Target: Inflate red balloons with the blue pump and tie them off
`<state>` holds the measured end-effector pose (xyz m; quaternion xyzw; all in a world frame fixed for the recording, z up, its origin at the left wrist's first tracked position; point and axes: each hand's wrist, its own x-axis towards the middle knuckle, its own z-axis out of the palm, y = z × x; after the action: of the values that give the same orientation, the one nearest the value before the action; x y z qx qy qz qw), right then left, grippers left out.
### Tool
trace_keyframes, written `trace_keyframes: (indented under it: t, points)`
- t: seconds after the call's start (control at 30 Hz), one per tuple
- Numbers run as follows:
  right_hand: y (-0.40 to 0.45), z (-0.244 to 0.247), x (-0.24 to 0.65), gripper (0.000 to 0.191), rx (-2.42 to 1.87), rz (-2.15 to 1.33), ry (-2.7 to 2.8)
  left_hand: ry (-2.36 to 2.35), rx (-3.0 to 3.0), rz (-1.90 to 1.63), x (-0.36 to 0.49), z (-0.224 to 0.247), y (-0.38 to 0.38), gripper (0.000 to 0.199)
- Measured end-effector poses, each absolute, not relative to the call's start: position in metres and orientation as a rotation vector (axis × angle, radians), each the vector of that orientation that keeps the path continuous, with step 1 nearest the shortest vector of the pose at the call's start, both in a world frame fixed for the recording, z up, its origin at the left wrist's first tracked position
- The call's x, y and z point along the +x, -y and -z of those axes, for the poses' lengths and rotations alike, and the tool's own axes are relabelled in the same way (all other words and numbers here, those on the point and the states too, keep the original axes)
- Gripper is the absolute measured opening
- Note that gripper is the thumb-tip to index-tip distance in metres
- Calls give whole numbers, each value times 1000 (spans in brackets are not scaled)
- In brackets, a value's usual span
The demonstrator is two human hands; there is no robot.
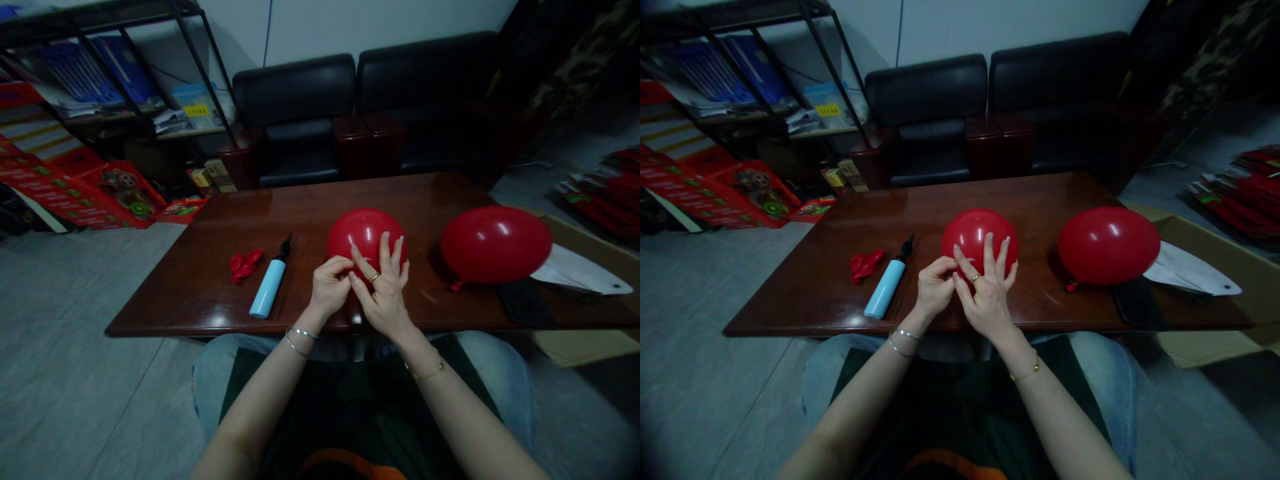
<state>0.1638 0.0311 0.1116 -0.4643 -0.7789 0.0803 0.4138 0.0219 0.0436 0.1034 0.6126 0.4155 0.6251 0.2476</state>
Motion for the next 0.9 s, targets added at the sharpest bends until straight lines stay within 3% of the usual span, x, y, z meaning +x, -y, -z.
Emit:
trace_keyframes:
  t: [0.23, 0.37, 0.57, 0.9]
  points:
    - [-57, -141, 203, 44, -831, -20, 2151, -1043, 1985, -1531, 0, -105, -48, 11]
    - [-75, -144, 208, 47, -613, 86, 2370, -1044, 2061, -1349, -5, -106, -46, 7]
    - [-83, -142, 211, 30, -537, 185, 2409, -995, 2096, -1251, -6, -105, -44, 15]
    - [-90, -142, 208, 27, -430, 107, 2507, -884, 2125, -1147, -8, -106, -43, 14]
